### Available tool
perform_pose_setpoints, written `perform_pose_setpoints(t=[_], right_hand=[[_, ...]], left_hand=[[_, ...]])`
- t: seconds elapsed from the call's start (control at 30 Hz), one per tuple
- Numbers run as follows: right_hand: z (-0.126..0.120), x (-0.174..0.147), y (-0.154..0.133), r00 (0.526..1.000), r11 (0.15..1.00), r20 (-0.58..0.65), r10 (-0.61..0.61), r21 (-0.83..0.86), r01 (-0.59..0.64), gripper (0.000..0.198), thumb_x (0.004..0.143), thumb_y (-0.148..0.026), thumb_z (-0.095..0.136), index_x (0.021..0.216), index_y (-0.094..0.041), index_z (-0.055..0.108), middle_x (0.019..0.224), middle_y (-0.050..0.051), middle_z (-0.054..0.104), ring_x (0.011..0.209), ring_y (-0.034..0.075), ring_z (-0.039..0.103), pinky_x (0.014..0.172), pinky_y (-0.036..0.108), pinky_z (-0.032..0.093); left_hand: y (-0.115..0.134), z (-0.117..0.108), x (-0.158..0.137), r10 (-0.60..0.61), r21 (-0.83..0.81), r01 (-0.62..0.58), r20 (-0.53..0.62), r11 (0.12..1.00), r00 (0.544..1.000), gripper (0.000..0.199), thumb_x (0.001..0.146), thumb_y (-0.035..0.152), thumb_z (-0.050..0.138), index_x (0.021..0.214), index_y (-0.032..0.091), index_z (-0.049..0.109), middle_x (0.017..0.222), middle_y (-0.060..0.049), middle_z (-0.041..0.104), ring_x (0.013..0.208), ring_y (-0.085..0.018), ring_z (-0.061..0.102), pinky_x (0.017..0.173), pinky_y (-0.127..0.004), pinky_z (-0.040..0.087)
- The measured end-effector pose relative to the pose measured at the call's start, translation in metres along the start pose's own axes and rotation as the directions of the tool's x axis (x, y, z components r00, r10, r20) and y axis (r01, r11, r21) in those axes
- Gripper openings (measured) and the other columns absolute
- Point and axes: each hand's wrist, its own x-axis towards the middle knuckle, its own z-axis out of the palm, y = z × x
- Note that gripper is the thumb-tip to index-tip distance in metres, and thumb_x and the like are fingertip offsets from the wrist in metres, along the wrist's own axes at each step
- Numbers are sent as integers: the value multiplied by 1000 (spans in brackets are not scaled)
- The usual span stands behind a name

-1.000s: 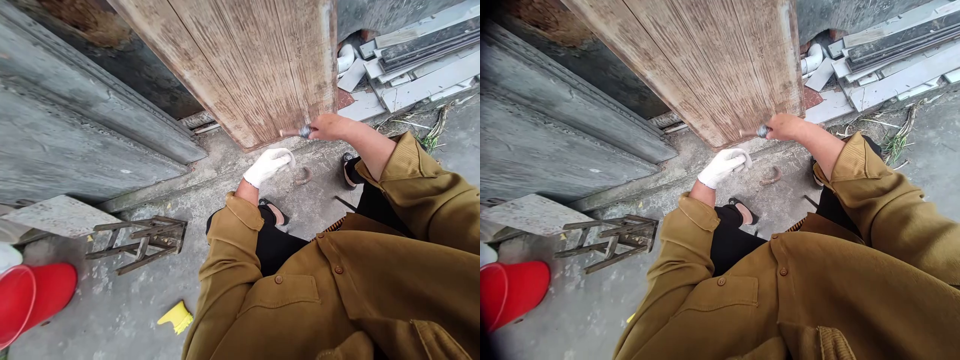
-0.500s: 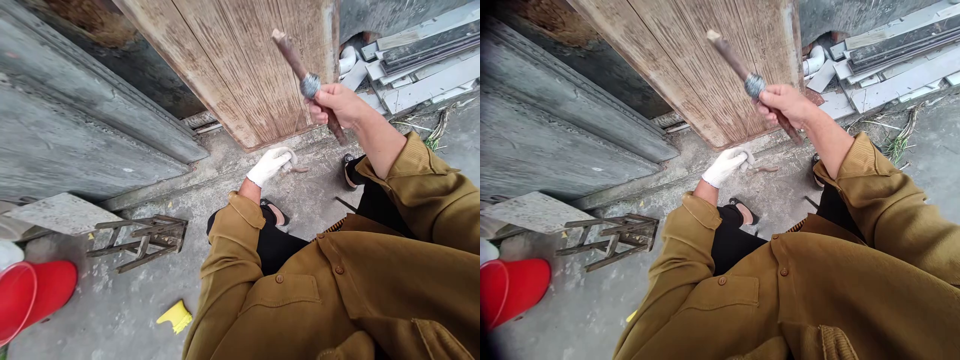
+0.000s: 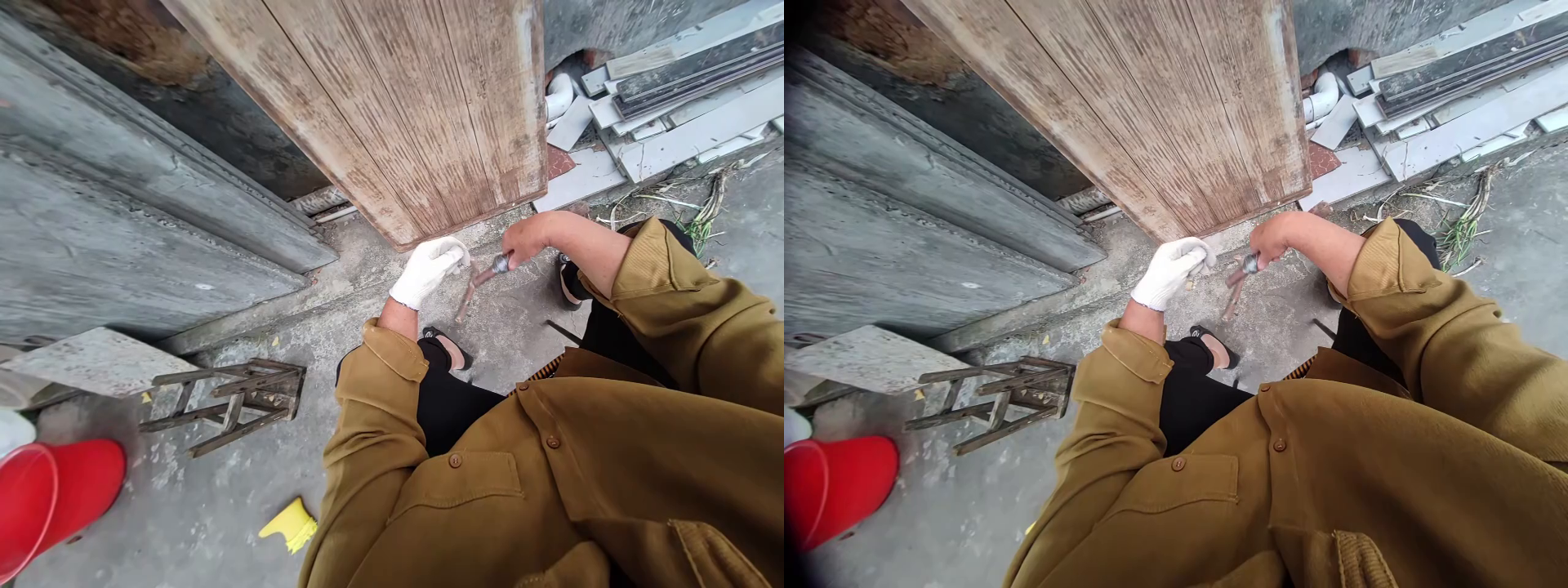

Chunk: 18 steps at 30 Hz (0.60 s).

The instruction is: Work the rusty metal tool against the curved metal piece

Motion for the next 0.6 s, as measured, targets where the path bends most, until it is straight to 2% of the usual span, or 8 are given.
perform_pose_setpoints(t=[0.1,0.17,0.27,0.33,0.4,0.47,0.53,0.6], right_hand=[[-3,-12,-5,930,924,186,-316,285,256,21,87,-34,67,81,-14,66,65,-1,59,61,11,54,62,25,41],[-9,-22,-1,892,766,-15,-451,507,396,24,86,-37,69,82,-14,63,66,-2,58,58,8,51,59,22,39],[-18,-29,8,789,434,-540,-294,660,614,29,86,-42,69,87,-15,58,67,-4,54,54,6,45,52,20,34],[-21,-25,14,720,286,-691,-66,678,677,29,90,-44,63,89,-16,55,68,-4,50,52,6,41,48,21,30],[-22,-17,17,726,358,-679,111,708,608,26,93,-41,58,86,-16,54,68,-2,49,52,7,41,48,22,30],[-20,-9,18,747,631,-622,234,682,370,24,91,-37,61,81,-16,56,68,1,52,58,10,47,53,24,35],[-18,-3,16,757,868,-586,289,494,51,21,87,-33,66,80,-15,60,70,5,56,69,16,55,61,27,40],[-14,0,12,806,957,-530,263,251,-147,19,85,-31,69,82,-13,65,74,7,60,78,20,60,68,30,42]], left_hand=[[-11,-4,5,8,25,-6,-85,1000,996,28,85,39,64,79,12,65,72,-4,64,58,-9,52,56,-21,43],[-16,-5,8,-4,12,6,-143,1000,990,28,86,40,64,80,13,64,68,-2,61,58,-10,53,58,-22,45],[-17,1,10,-24,-27,21,-124,999,992,32,89,46,61,82,14,64,59,0,55,52,-10,50,55,-23,44],[-12,7,8,-47,-17,47,-4,999,999,35,87,49,62,82,15,66,58,-1,56,50,-10,48,52,-24,41],[-7,14,6,-73,20,72,110,997,991,32,84,48,65,82,16,69,60,-4,61,50,-12,50,51,-27,41],[-3,18,3,-92,64,83,145,994,985,28,83,45,67,82,18,72,63,-6,65,52,-15,54,52,-30,43],[0,18,0,-94,105,83,109,991,990,24,83,43,67,81,20,74,64,-6,67,55,-17,57,53,-33,44],[1,15,-2,-90,138,81,61,987,994,23,83,42,66,79,21,74,64,-6,67,57,-18,58,53,-33,44]])
